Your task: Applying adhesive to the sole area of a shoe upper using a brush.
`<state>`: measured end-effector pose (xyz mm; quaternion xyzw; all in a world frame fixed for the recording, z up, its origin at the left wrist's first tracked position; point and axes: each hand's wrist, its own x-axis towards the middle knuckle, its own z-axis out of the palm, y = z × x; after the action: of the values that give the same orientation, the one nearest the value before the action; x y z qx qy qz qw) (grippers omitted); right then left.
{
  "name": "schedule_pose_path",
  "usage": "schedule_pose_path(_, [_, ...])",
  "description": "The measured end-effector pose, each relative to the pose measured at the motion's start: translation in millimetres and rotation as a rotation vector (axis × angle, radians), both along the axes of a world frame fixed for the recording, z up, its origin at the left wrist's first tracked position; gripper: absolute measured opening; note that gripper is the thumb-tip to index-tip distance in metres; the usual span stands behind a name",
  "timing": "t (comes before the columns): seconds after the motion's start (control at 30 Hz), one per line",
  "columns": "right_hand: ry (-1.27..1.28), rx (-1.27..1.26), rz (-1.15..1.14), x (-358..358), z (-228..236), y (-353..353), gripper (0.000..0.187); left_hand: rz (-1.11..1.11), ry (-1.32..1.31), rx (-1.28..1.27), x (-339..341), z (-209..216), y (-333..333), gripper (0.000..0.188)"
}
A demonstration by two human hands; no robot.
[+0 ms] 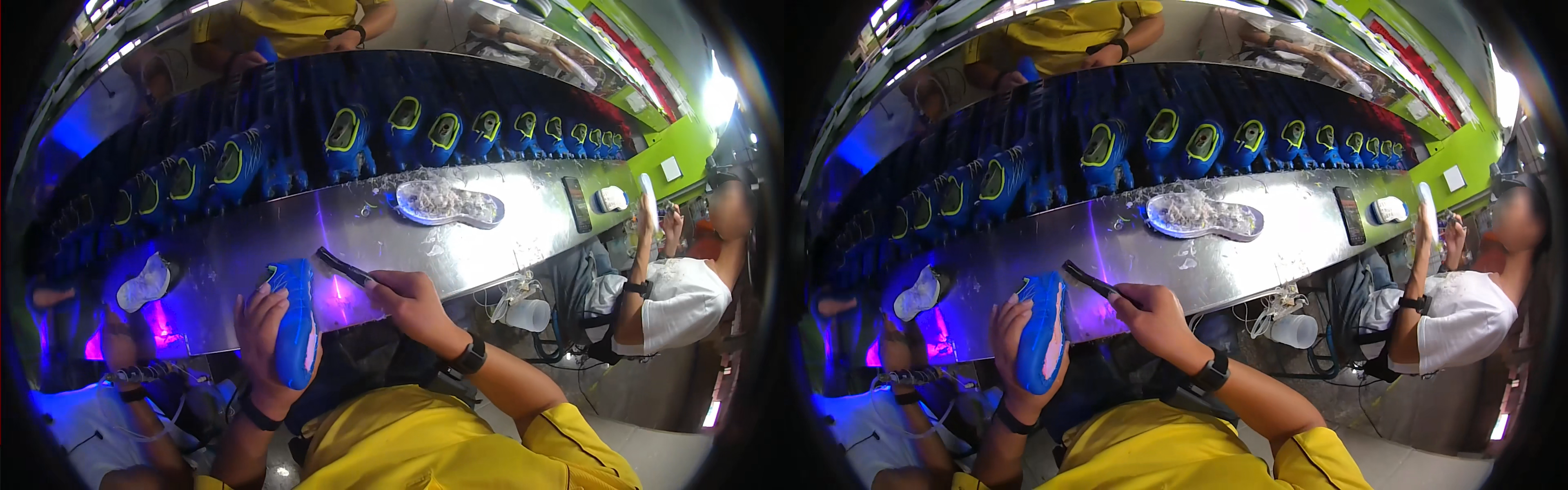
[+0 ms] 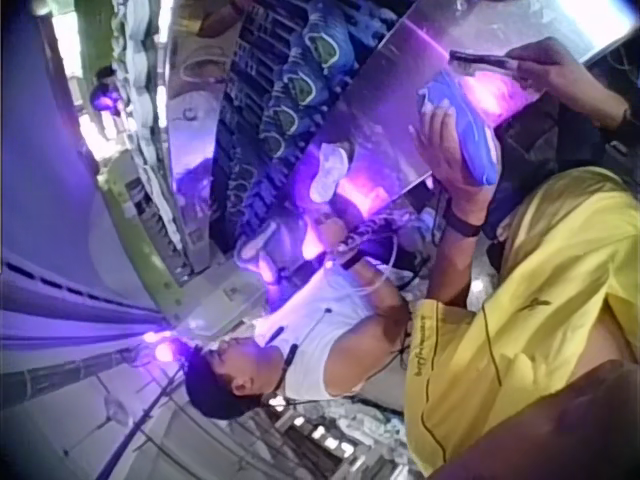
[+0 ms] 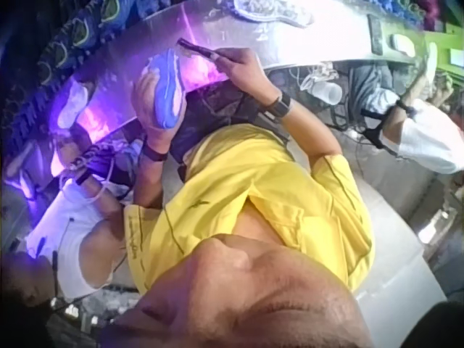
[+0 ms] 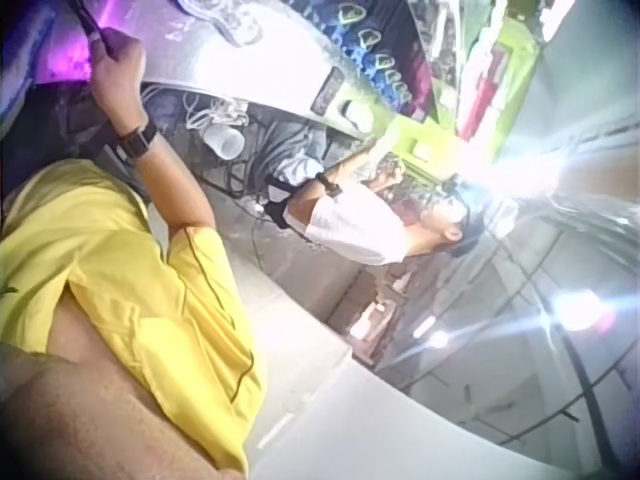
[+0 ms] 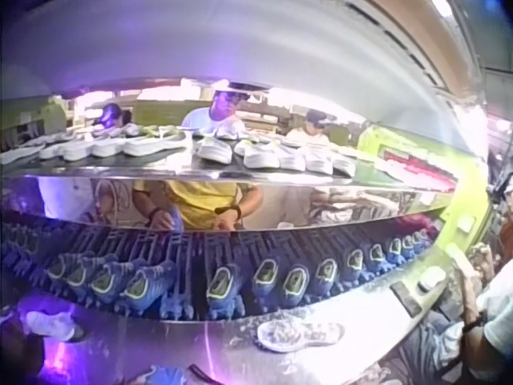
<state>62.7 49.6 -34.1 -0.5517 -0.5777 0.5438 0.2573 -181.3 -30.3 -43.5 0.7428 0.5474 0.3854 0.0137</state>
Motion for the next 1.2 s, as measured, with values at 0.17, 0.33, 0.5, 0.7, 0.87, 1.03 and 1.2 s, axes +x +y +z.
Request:
schedule_pose_path(0.17, [-0.074, 0.033, 0.028, -17, -13, 0, 0.03, 0.007, 0.018, 0.037, -2, -11, -2, 0.078])
schedule_pose_path(0.33, [-0.018, -0.012, 0.031, -14, -20, -8, 0.029, 0.035, 0.004, 0.094, 2, -21, -1, 0.056])
schedule_pose_path(0.5, [0.062, -0.144, 0.044, -5, -13, -14, 0.028, 0.048, -0.014, 0.097, 5, -29, -3, 0.055])
schedule_pose_path(0.7, [0.183, -0.173, 0.143, 11, -11, -30, 0.025, 0.045, 0.029, 0.041, 7, -31, -9, 0.069])
schedule_pose_path(0.87, [0.266, -0.108, 0.052, 17, 2, -50, 0.022, 0.044, 0.033, 0.024, 14, -31, -6, 0.068])
schedule_pose_path(1.03, [0.275, -0.081, 0.065, 30, 3, -65, 0.022, 0.051, 0.001, -0.002, 27, -20, -6, 0.068])
schedule_pose_path(1.2, [0.284, 0.15, 0.062, 37, 9, -71, 0.021, 0.106, 0.017, -0.059, 44, -1, 5, 0.062])
